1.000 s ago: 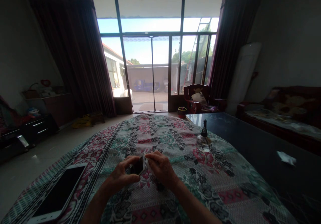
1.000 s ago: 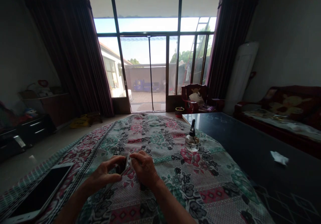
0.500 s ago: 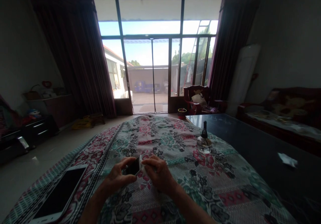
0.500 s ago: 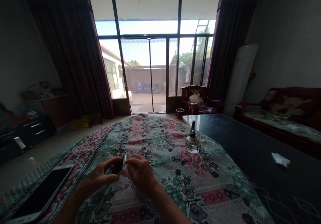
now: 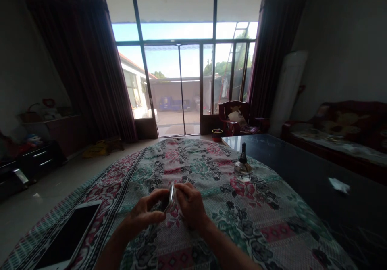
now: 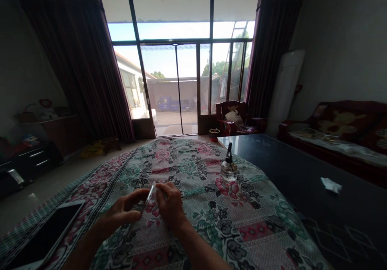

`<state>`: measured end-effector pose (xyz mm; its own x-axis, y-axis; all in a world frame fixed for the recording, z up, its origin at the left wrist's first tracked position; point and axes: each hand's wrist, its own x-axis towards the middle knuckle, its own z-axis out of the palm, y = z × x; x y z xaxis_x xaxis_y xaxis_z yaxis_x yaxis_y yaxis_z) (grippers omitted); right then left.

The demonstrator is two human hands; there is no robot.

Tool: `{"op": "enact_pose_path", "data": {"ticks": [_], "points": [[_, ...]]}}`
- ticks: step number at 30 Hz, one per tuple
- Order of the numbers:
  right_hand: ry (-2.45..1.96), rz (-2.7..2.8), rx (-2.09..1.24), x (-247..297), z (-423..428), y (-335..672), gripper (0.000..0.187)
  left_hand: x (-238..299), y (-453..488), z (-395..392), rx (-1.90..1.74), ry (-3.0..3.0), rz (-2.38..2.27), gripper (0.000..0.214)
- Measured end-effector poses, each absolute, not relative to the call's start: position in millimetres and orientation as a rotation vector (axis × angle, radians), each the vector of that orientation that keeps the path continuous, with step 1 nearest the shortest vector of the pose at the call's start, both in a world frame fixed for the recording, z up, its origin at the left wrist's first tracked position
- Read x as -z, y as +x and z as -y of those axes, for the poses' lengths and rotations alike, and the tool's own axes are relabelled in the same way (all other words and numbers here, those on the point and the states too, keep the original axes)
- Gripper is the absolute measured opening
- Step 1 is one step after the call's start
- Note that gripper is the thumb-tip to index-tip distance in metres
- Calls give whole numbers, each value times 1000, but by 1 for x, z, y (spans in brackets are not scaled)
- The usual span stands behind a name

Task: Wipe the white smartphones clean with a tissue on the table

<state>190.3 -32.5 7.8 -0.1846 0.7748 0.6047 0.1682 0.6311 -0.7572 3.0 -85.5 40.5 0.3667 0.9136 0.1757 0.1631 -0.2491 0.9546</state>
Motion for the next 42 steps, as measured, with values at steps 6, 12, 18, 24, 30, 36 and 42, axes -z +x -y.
{"op": "enact_pose_path", "data": {"ticks": [6,12,18,24,30,36,42], "points": [[-775,1564,-702,-6,26,190,22,-39,-3,86,-972,1659,-1031,57],[-668,1723,-760,-9,39,189,17,-36,-3,83,-995,1650,-1072,56],[-641,1886,-780,-6,61,178,15,-36,-14,84,-1106,1539,-1081,58],[-705,1806,-668,-22,40,196,15,-34,-12,85,-1104,1504,-1053,50],[-554,1802,-639,-35,32,205,15,-36,0,82,-1034,1562,-1049,48],[-455,1865,-696,-36,36,200,17,-31,-1,81,-1041,1600,-1052,51],[-454,1911,-702,-34,21,196,17,-27,-4,82,-1027,1538,-1105,55]]}}
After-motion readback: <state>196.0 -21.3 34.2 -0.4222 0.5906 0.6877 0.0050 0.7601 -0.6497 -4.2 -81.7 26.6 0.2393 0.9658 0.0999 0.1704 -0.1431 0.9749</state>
